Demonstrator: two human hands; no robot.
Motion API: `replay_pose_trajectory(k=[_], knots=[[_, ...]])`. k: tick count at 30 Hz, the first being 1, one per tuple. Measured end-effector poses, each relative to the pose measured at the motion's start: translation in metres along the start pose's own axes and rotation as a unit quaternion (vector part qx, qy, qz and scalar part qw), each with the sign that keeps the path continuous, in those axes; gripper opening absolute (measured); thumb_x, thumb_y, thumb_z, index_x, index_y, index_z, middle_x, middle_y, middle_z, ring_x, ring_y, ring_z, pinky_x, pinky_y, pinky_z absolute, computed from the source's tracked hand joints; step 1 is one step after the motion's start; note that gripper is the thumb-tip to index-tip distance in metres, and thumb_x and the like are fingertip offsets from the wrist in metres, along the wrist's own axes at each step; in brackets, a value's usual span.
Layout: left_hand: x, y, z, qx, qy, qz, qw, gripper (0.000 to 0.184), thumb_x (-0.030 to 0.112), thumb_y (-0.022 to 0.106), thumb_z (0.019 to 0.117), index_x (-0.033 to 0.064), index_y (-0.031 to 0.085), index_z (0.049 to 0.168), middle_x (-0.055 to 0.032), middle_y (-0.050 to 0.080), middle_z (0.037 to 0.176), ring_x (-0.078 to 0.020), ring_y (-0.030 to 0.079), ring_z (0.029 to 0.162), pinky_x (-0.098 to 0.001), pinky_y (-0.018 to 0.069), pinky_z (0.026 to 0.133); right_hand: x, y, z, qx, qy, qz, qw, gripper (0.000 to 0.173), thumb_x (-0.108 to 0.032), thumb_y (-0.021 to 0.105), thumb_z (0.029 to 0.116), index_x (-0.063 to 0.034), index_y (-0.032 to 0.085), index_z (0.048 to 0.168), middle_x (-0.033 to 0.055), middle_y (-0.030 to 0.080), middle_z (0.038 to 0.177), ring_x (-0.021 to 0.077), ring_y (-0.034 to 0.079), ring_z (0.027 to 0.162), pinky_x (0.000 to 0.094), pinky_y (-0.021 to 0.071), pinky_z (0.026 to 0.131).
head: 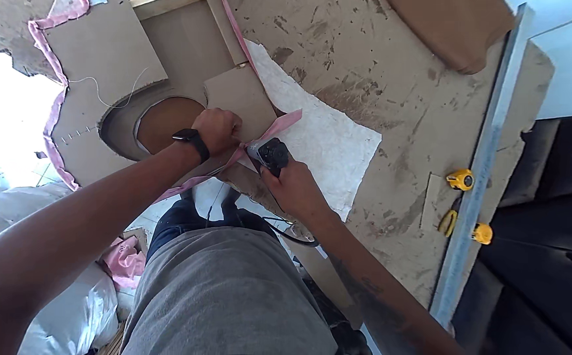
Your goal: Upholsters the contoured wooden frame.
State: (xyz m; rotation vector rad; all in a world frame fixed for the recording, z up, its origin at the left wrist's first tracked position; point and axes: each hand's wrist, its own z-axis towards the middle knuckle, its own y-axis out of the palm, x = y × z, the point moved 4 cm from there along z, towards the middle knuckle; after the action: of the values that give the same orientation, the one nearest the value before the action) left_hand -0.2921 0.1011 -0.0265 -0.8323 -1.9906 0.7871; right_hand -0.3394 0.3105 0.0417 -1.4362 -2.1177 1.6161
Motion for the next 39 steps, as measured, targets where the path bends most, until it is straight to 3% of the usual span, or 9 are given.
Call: replay_pose_trajectory(k=[6, 8, 11, 14, 17, 22, 26, 32, 39], knots=[[-0.001, -0.004, -0.036, 0.013, 0.057, -0.02, 0.998, 0.022, 0.037, 0.064, 0.1, 0.0174, 0.072, 0.099, -0.0053, 0.071, 0.087, -0.028, 0.07, 0.084, -0.0586, 0.057, 0.075, -0.01, -0.006, 0.0, -0.005, 0.001, -0.024, 1.0, 0.03, -0.039, 0.057, 0.1004, -0.0186, 0.055, 0.123, 0.0, 0.063, 0.074, 0.0188, 0.065, 0.065, 0.0442, 0.054, 0.057], [0.001, 0.004, -0.067, 0.013, 0.081, 0.069, 0.994, 0.033, 0.051, 0.06, 0.0978, 0.021, 0.073, 0.097, -0.0024, 0.071, 0.09, -0.0258, 0.07, 0.088, -0.0561, 0.0572, 0.079, -0.008, -0.004, 0.0, -0.004, 0.005, -0.017, 1.0, 0.031, -0.04, 0.057, 0.1004, -0.019, 0.055, 0.123, -0.0006, 0.063, 0.074, 0.0179, 0.065, 0.065, 0.0433, 0.0545, 0.057], [0.008, 0.03, -0.081, -0.009, 0.104, 0.197, 0.975, 0.061, 0.076, 0.054, 0.0885, 0.0178, 0.07, 0.081, -0.0044, 0.069, 0.074, -0.0268, 0.068, 0.076, -0.0549, 0.0517, 0.081, -0.008, -0.002, -0.001, -0.004, 0.009, -0.005, 1.0, 0.031, -0.041, 0.056, 0.1006, -0.0192, 0.055, 0.123, -0.0011, 0.063, 0.076, 0.0172, 0.065, 0.067, 0.0433, 0.0547, 0.058], [0.007, 0.035, -0.065, -0.065, 0.129, 0.206, 0.968, 0.043, 0.045, 0.052, 0.1018, 0.0136, 0.067, 0.078, -0.0066, 0.067, 0.073, -0.0282, 0.067, 0.076, -0.0521, 0.0515, 0.078, -0.009, -0.004, -0.001, -0.002, 0.019, -0.002, 1.0, 0.031, -0.042, 0.056, 0.1008, -0.0196, 0.054, 0.123, -0.0015, 0.063, 0.074, 0.0174, 0.065, 0.066, 0.0434, 0.0542, 0.058], [-0.004, 0.027, -0.063, -0.09, 0.156, 0.102, 0.978, 0.041, 0.04, 0.054, 0.1015, 0.0173, 0.065, 0.07, -0.0015, 0.062, 0.065, -0.0228, 0.065, 0.069, -0.0496, 0.0521, 0.065, -0.015, -0.002, -0.005, 0.0, 0.031, -0.018, 0.999, 0.033, -0.04, 0.057, 0.1002, -0.0189, 0.053, 0.125, 0.0007, 0.064, 0.075, 0.0204, 0.067, 0.068, 0.0453, 0.055, 0.059], [-0.018, 0.016, -0.068, -0.063, 0.113, 0.053, 0.99, 0.041, 0.047, 0.058, 0.1006, 0.0208, 0.07, 0.072, 0.0014, 0.065, 0.066, -0.0201, 0.066, 0.067, -0.0508, 0.0545, 0.064, -0.023, -0.002, -0.015, 0.019, 0.052, -0.024, 0.998, 0.034, -0.037, 0.061, 0.0987, -0.0179, 0.054, 0.126, 0.0027, 0.063, 0.073, 0.0224, 0.066, 0.063, 0.0449, 0.0537, 0.053], [-0.027, 0.016, -0.065, -0.099, 0.045, 0.098, 0.989, 0.038, 0.053, 0.058, 0.0999, 0.0214, 0.075, 0.087, -0.0029, 0.072, 0.081, -0.0263, 0.071, 0.083, -0.0557, 0.0575, 0.074, -0.007, 0.01, -0.022, 0.031, 0.048, 0.047, 0.997, 0.032, -0.039, 0.06, 0.1003, -0.0211, 0.056, 0.127, -0.0009, 0.063, 0.073, 0.0165, 0.064, 0.061, 0.0423, 0.0532, 0.052], [-0.041, 0.003, -0.056, -0.051, -0.001, 0.107, 0.993, 0.051, 0.072, 0.068, 0.0836, 0.0205, 0.07, 0.082, -0.0037, 0.068, 0.075, -0.0281, 0.069, 0.076, -0.0567, 0.055, 0.066, -0.006, 0.03, -0.04, 0.022, 0.087, 0.126, 0.988, 0.03, -0.047, 0.062, 0.0987, -0.0254, 0.061, 0.12, -0.0053, 0.064, 0.071, 0.0101, 0.063, 0.057, 0.0377, 0.0571, 0.054], [-0.043, 0.002, -0.052, -0.052, 0.032, 0.073, 0.995, 0.042, 0.062, 0.071, 0.0878, 0.0205, 0.069, 0.082, -0.0016, 0.066, 0.073, -0.0247, 0.067, 0.072, -0.0533, 0.0543, 0.063, -0.02, 0.034, -0.037, 0.023, 0.074, 0.059, 0.995, 0.029, -0.042, 0.062, 0.0991, -0.024, 0.059, 0.122, -0.0055, 0.062, 0.071, 0.0107, 0.062, 0.06, 0.0385, 0.0535, 0.053]])
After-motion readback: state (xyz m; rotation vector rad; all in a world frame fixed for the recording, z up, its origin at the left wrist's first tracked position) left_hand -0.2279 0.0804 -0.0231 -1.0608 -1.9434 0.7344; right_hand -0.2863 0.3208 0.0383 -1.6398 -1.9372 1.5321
